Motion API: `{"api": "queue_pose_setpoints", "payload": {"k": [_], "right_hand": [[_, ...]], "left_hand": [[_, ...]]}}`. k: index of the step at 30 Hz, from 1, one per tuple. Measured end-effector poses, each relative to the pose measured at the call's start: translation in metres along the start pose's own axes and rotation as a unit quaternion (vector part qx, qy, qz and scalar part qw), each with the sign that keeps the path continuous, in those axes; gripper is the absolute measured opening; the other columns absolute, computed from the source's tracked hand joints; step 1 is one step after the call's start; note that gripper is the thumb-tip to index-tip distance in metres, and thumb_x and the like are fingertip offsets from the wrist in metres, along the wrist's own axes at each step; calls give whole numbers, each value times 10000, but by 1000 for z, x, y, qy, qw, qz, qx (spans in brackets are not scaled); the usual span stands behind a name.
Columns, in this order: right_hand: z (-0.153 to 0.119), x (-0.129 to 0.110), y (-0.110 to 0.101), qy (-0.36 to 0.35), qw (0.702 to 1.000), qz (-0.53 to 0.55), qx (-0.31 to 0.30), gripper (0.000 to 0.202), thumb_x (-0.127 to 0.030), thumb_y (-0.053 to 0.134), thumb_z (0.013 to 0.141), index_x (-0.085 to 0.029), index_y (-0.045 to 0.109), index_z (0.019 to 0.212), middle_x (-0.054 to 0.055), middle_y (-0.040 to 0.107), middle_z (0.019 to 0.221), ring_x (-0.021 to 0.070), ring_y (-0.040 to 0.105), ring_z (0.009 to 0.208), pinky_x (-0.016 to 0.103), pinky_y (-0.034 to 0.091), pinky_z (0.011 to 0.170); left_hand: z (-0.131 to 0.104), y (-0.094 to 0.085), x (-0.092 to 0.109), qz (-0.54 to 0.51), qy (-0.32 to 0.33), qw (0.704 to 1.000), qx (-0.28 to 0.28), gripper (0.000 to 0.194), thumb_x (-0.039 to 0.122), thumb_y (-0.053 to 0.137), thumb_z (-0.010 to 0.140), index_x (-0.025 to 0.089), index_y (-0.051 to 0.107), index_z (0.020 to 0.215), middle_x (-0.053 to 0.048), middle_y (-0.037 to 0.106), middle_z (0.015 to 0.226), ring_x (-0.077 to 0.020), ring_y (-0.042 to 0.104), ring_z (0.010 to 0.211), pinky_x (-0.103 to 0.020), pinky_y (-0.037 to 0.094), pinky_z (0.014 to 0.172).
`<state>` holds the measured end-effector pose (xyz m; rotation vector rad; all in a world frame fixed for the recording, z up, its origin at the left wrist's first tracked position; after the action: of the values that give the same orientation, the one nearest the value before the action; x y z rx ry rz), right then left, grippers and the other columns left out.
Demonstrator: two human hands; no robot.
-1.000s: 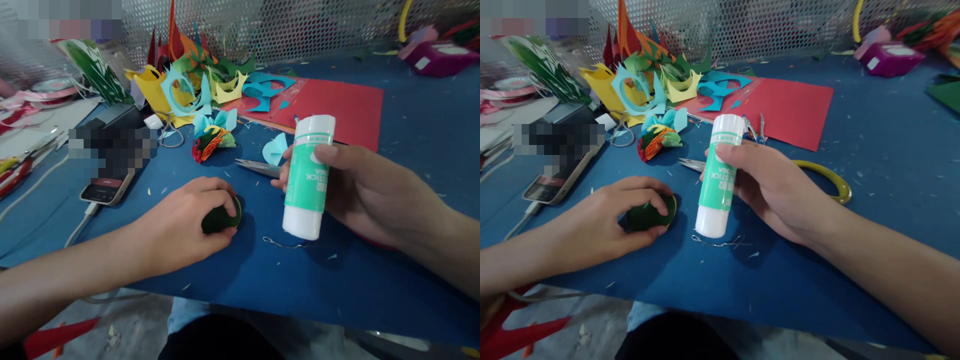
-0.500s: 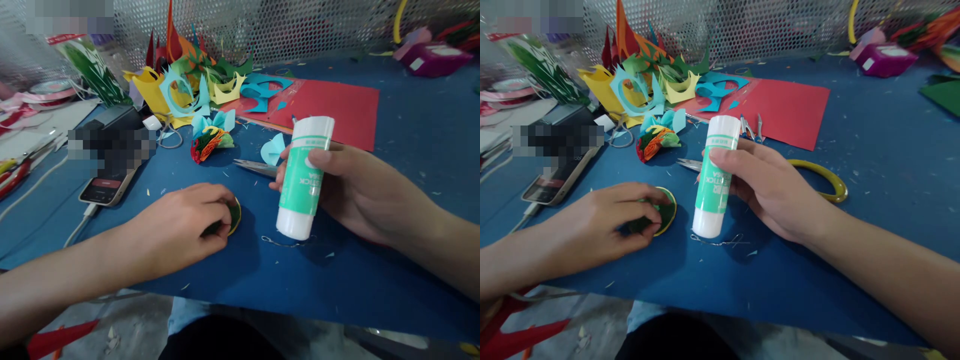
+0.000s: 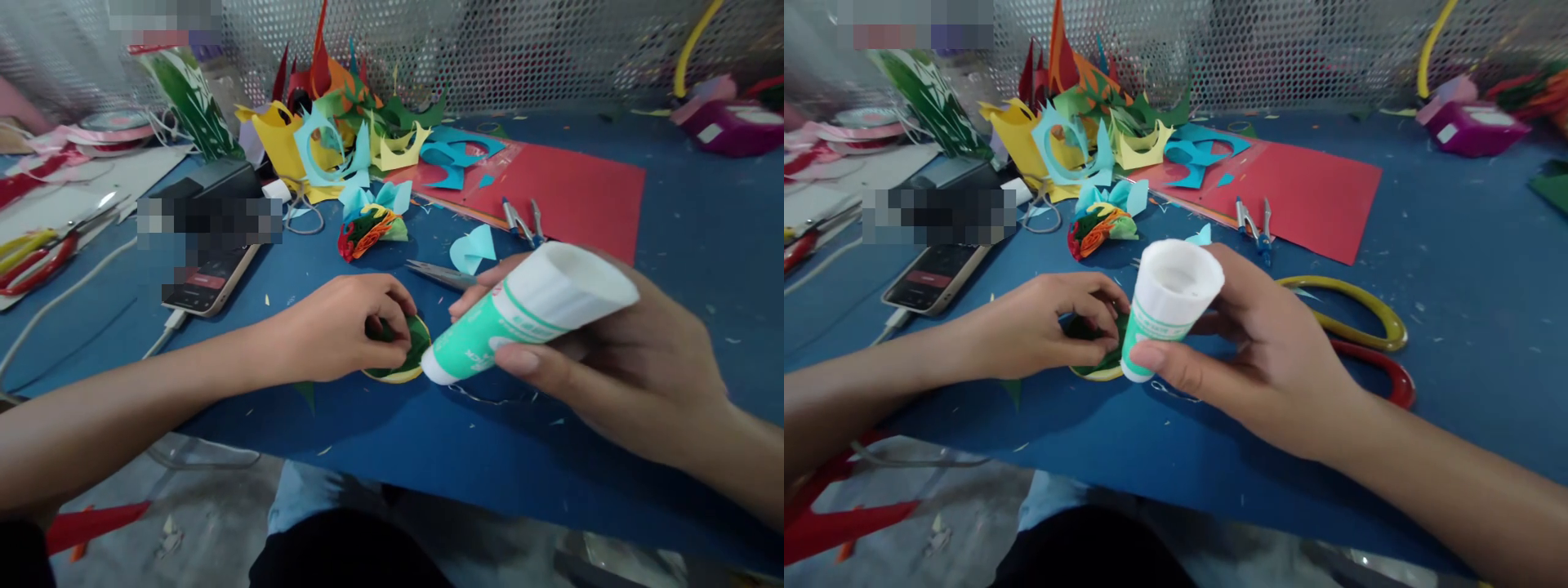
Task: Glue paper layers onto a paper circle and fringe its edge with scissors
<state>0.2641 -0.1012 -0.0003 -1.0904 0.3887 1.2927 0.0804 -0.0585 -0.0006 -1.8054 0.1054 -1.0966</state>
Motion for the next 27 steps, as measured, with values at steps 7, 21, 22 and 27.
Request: {"api": "queue_pose_setpoints", "payload": {"k": [7,21,22,27], "right_hand": [[4,-3,8,-27,996,-85,-8,237,-386,643,835,-226,554,987,-47,653,811,53,645,647,68,564,591],[10,-6,21,-1,996,-83,-36,285,-364,725,755,-280,578,985,-105,676,883,27,674,703,9,524,690],[9,-5,22,3,996,-80,-38,296,-386,725,752,-284,569,982,-101,673,877,41,676,702,31,536,677],[8,-8,31,-23,997,-37,-60,334,-396,720,761,-310,527,1021,-114,670,944,68,680,815,90,546,758]], "left_hand": [[3,-4,-9,-44,40,998,-29,83,131,664,759,163,737,779,-16,635,1078,-101,645,787,-208,502,699],[7,-10,-22,-165,67,978,-112,216,52,601,796,177,673,957,-5,673,1037,-137,637,957,-229,501,830],[7,-10,-21,-165,66,978,-110,207,53,602,800,160,664,965,-12,675,1028,-135,635,947,-232,498,832],[6,-12,-17,-154,69,979,-115,210,43,597,809,61,648,1012,-101,650,1104,-143,616,957,-240,491,833]]}}
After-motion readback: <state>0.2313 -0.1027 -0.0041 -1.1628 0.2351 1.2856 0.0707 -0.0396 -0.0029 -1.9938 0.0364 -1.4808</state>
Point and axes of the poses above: each hand's wrist, its own z-axis towards the middle knuckle, its own y-axis out of the palm, x = y × z, the point moved 3 cm from there along z, towards the middle knuckle
